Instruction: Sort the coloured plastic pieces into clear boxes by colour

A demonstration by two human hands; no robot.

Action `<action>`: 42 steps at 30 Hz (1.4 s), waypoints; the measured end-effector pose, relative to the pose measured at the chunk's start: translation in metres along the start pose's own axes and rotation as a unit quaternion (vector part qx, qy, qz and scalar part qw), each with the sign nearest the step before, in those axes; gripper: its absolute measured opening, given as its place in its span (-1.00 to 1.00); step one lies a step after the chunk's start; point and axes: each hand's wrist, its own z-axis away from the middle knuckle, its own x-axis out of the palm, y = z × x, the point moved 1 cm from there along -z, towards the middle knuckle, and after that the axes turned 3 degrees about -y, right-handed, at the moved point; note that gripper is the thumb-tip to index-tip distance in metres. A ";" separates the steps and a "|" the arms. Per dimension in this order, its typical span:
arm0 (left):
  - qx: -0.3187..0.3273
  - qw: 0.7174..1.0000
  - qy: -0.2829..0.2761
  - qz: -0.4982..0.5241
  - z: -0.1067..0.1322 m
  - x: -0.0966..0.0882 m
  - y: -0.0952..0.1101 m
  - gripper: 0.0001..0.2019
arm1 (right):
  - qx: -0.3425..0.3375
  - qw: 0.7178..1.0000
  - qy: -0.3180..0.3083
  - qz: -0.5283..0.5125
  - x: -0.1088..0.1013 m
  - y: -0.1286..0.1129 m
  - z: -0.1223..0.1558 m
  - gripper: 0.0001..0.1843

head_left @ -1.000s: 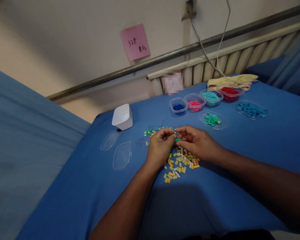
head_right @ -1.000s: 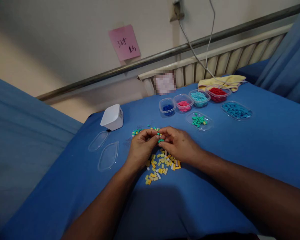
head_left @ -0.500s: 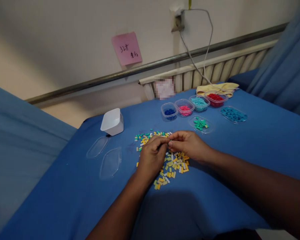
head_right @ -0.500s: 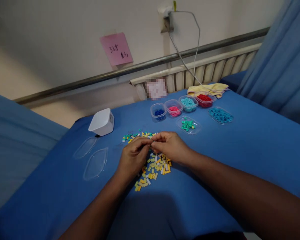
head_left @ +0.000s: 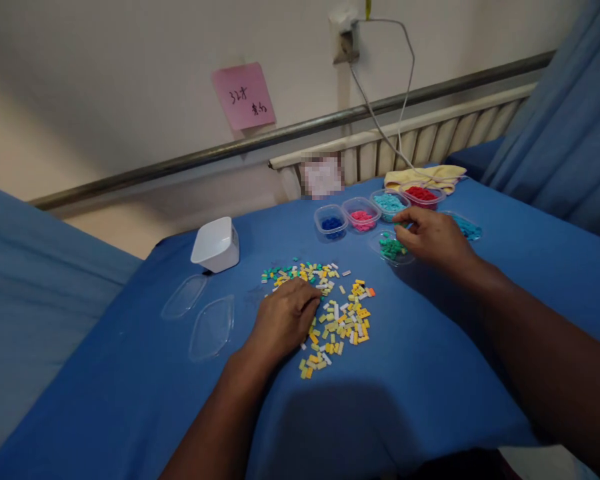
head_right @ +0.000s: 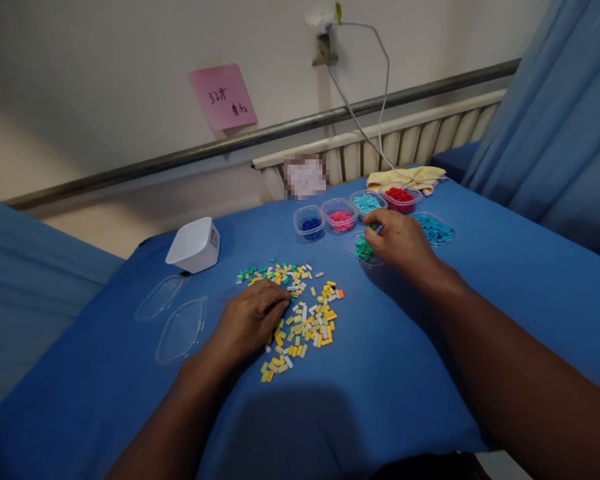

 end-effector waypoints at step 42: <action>0.009 0.999 0.019 0.028 0.010 0.006 0.004 -0.73 | -0.094 0.949 -0.234 0.191 0.005 0.026 0.002 -0.77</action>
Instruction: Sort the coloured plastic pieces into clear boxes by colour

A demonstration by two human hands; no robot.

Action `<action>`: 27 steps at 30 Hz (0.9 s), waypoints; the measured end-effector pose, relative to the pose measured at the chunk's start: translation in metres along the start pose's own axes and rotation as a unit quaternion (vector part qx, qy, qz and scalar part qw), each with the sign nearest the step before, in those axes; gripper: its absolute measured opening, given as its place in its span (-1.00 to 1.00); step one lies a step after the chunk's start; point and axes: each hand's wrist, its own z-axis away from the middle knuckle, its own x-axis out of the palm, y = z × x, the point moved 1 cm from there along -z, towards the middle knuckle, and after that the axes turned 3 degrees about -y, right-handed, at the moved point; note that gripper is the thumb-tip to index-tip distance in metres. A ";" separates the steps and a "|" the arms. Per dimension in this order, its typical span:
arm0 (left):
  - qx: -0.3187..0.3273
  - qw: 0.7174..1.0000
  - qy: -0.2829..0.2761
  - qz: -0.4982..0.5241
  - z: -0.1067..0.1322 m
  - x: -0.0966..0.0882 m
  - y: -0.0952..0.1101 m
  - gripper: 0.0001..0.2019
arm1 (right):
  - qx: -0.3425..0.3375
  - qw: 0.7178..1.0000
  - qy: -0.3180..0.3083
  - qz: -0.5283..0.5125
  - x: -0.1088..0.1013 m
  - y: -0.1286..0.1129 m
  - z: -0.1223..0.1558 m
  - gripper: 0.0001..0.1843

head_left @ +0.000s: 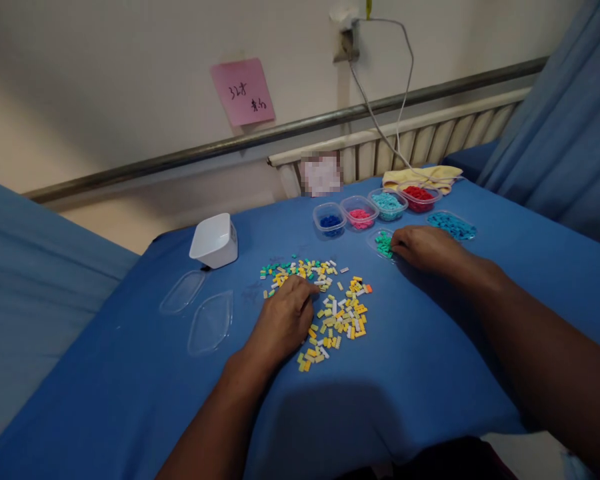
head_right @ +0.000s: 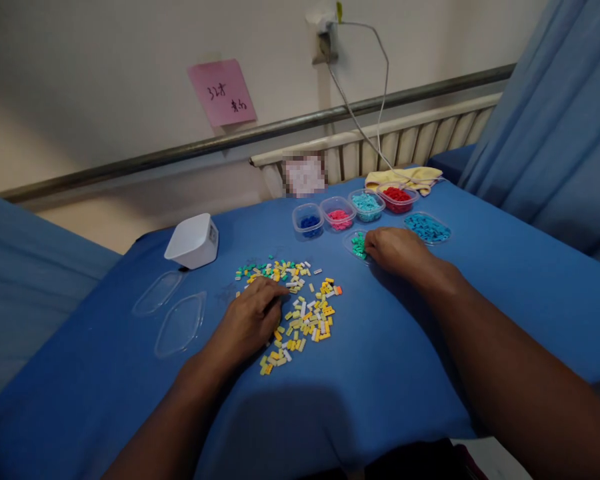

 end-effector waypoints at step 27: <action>-0.274 0.761 0.065 0.584 -0.013 0.015 0.040 -0.62 | -0.309 0.886 0.075 -0.339 0.011 -0.128 0.041 -0.83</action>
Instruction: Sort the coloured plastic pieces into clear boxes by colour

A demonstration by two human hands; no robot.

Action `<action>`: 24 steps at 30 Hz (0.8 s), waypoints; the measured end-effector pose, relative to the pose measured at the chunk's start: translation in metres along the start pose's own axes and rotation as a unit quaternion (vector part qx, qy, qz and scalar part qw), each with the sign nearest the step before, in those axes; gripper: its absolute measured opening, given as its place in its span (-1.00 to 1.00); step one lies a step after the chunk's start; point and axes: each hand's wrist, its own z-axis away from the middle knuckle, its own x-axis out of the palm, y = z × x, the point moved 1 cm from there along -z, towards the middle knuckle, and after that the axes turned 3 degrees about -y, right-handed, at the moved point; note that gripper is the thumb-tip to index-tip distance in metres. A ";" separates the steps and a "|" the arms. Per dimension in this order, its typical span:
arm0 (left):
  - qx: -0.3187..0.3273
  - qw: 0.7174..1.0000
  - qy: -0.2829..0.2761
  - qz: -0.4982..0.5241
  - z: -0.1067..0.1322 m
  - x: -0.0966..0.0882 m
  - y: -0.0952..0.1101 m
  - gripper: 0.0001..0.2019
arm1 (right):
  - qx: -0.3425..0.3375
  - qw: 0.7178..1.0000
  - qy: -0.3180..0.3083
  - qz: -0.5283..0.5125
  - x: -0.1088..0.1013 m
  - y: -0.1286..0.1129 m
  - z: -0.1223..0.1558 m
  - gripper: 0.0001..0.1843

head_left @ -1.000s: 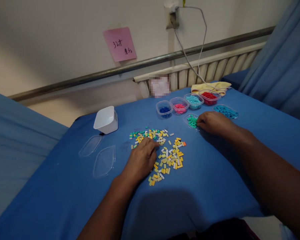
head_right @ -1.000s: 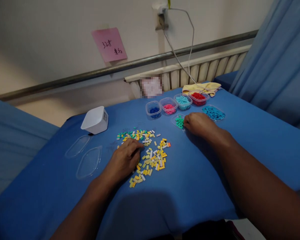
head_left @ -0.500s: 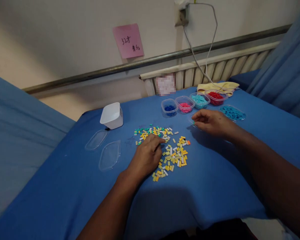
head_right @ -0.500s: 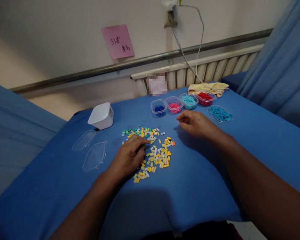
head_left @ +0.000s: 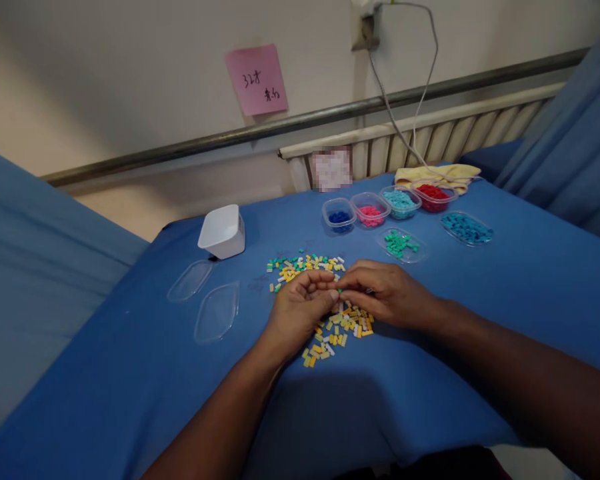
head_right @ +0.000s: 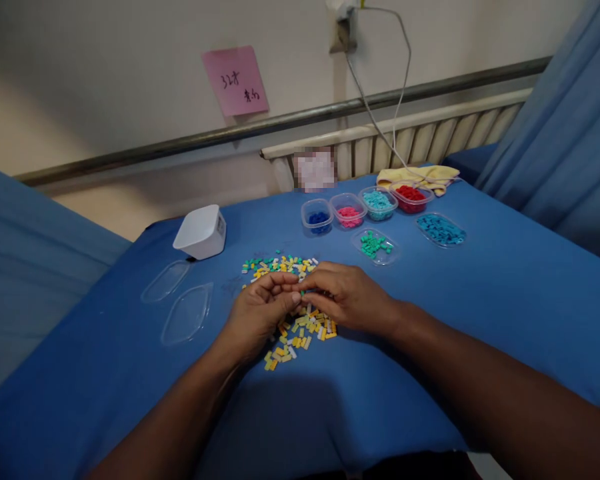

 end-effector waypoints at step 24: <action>0.052 0.745 -0.016 -0.664 -0.015 -0.063 0.001 -0.27 | 0.285 0.887 0.004 0.363 -0.061 0.098 0.036 -0.42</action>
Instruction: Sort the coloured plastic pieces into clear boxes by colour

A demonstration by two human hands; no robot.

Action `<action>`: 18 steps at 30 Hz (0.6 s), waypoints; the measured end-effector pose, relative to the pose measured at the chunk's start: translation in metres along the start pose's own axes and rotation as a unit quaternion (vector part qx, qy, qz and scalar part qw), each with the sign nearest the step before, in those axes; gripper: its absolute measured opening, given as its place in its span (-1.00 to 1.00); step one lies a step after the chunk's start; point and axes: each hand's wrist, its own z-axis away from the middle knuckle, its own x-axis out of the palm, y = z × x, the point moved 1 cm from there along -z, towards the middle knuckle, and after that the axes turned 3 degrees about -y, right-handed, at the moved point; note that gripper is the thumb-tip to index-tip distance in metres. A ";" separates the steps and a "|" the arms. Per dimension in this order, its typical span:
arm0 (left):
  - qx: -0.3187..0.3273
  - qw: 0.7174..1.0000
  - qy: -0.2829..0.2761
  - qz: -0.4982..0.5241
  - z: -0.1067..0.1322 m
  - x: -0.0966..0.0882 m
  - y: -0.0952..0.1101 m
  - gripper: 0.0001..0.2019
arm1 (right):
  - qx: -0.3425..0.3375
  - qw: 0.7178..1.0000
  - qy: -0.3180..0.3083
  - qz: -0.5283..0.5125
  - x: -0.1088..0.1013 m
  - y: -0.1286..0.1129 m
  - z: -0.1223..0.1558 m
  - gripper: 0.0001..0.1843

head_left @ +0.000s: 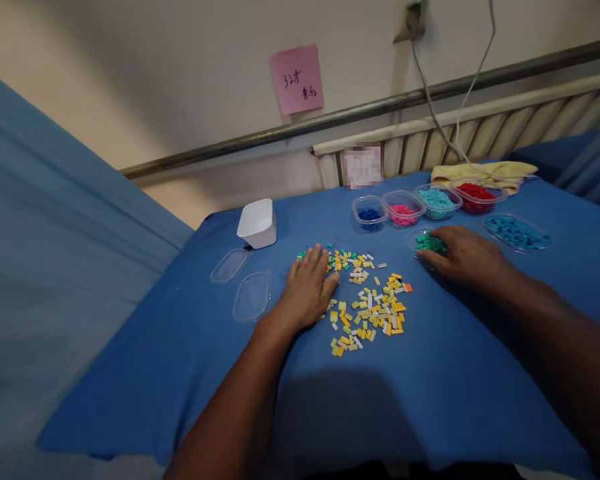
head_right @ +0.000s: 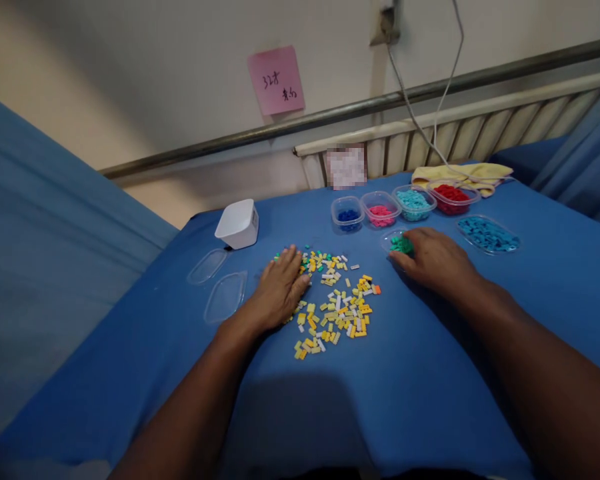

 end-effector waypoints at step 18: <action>0.074 0.993 -0.082 0.035 0.035 -0.005 0.032 -0.13 | -0.284 0.945 -0.128 -0.099 0.022 -0.114 0.003 -0.19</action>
